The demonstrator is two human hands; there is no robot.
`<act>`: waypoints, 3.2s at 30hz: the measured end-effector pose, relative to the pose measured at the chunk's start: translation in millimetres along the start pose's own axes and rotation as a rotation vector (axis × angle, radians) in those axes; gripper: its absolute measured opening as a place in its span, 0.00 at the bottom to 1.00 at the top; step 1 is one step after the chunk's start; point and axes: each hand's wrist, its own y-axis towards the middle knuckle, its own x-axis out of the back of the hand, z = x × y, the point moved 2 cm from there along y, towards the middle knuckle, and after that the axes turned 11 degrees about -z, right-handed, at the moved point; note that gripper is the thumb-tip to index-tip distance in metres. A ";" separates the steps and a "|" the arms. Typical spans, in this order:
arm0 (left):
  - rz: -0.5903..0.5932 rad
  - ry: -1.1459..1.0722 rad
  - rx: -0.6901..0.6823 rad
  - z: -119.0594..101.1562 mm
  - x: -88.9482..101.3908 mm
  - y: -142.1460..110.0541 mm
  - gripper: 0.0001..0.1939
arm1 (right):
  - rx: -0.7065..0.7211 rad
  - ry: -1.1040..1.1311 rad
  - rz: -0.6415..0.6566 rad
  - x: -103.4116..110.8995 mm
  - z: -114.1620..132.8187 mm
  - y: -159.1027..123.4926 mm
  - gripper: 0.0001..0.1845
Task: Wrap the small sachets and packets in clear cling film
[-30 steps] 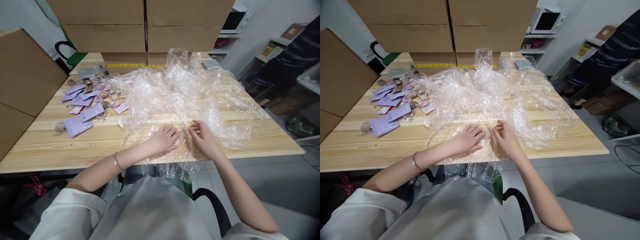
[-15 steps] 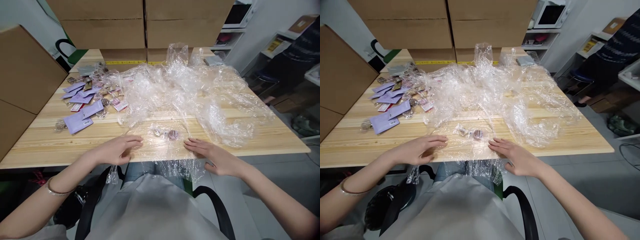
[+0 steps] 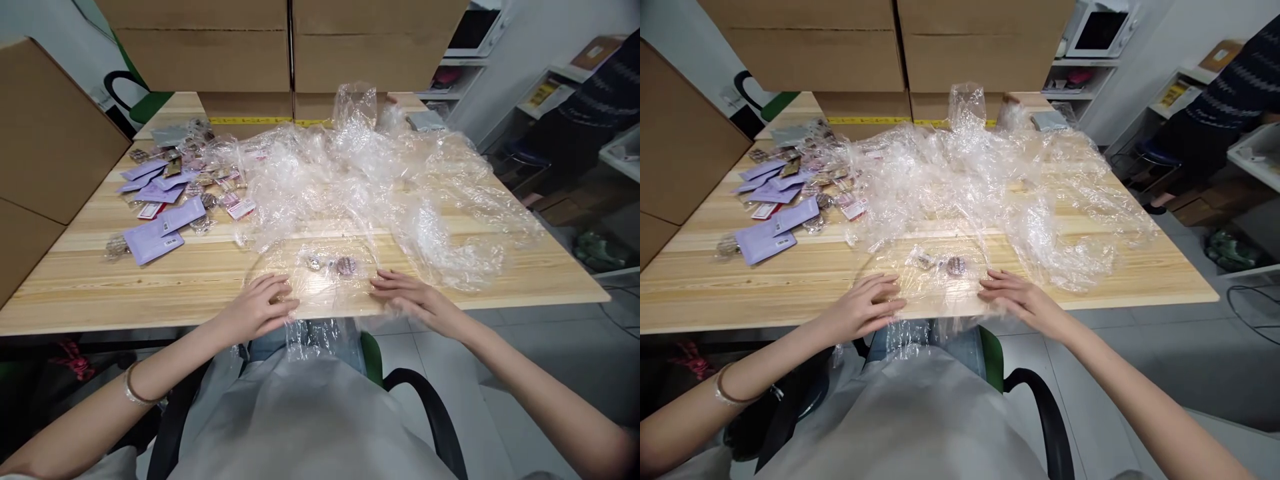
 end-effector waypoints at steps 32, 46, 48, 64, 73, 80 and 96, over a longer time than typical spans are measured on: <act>0.045 0.138 -0.085 -1.7 14.5 5.6 0.35 | 0.260 -0.410 -0.078 -22.8 39.5 40.7 0.44; 0.107 -0.047 0.379 34.3 44.0 -6.3 0.21 | -0.095 -0.082 -0.262 -28.7 21.5 61.3 0.18; 0.050 -0.054 0.486 34.2 46.9 -2.5 0.19 | -0.172 -0.102 -0.310 -29.8 23.4 64.0 0.18; -0.209 0.349 0.259 4.9 14.1 28.5 0.27 | -0.425 -0.446 -0.356 -11.8 20.4 68.4 0.33; 0.096 0.137 0.030 -10.9 -29.2 50.4 0.30 | -0.537 -0.167 0.056 -4.6 34.2 81.0 0.19; 0.077 0.015 0.112 -16.8 -27.6 57.2 0.32 | -0.280 0.114 -0.545 -51.0 63.0 90.3 0.09; 0.138 -0.111 0.329 -13.4 59.8 -12.8 0.14 | 0.346 -0.494 -0.158 -102.4 62.5 105.1 0.23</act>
